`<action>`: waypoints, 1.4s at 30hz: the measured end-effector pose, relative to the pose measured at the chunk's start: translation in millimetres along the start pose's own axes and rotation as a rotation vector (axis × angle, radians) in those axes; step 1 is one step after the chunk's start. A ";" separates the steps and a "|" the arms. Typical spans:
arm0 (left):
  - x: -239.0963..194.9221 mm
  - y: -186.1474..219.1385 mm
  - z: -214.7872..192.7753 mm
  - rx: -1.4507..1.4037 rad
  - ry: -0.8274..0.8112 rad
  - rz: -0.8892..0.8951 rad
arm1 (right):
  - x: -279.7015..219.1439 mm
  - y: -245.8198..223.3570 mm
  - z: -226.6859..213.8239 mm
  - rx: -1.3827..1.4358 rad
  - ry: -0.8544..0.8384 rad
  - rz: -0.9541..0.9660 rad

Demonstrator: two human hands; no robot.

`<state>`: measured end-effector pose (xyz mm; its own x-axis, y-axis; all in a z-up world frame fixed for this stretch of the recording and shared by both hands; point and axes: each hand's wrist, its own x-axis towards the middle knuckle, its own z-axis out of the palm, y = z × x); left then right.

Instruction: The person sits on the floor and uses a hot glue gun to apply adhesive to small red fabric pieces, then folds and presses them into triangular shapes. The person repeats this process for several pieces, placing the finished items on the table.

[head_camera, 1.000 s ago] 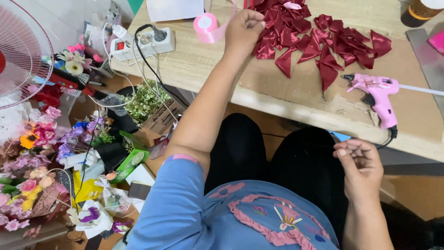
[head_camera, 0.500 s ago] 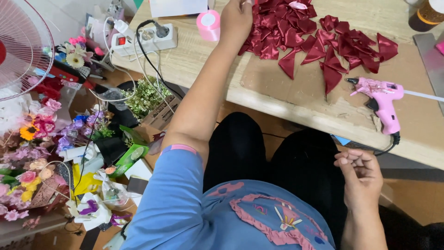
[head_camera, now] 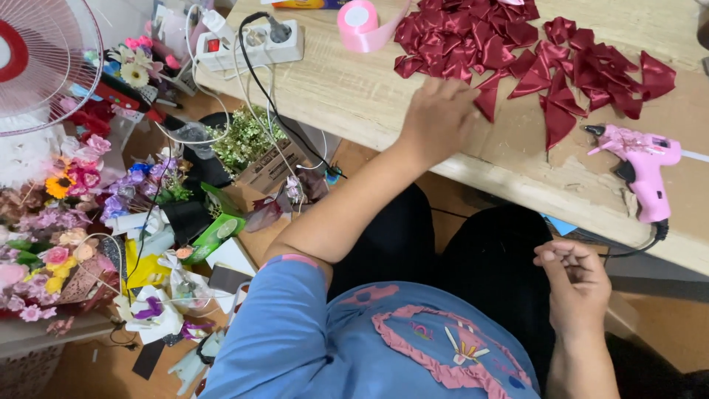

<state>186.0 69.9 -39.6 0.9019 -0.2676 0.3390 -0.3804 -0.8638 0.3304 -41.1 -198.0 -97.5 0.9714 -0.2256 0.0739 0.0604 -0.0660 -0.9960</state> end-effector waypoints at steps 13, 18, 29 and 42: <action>-14.2 20.6 25.5 -0.023 0.286 0.073 | -8.0 -8.5 1.7 -0.057 -0.012 0.002; 5.0 11.7 31.6 0.161 0.433 -0.011 | -10.0 -10.6 6.3 -0.062 -0.041 -0.012; 21.8 29.7 1.9 0.040 -0.135 -0.242 | -17.9 -12.8 3.2 -0.049 -0.065 0.000; -28.8 73.7 -28.1 -1.195 -0.102 -0.276 | -9.4 -34.3 3.1 -0.064 -0.024 -0.095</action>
<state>126.2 25.9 -0.2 0.9732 -0.2167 0.0773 -0.0742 0.0226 0.9970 -51.5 -190.5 -64.2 0.9672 -0.1925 0.1659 0.1384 -0.1481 -0.9792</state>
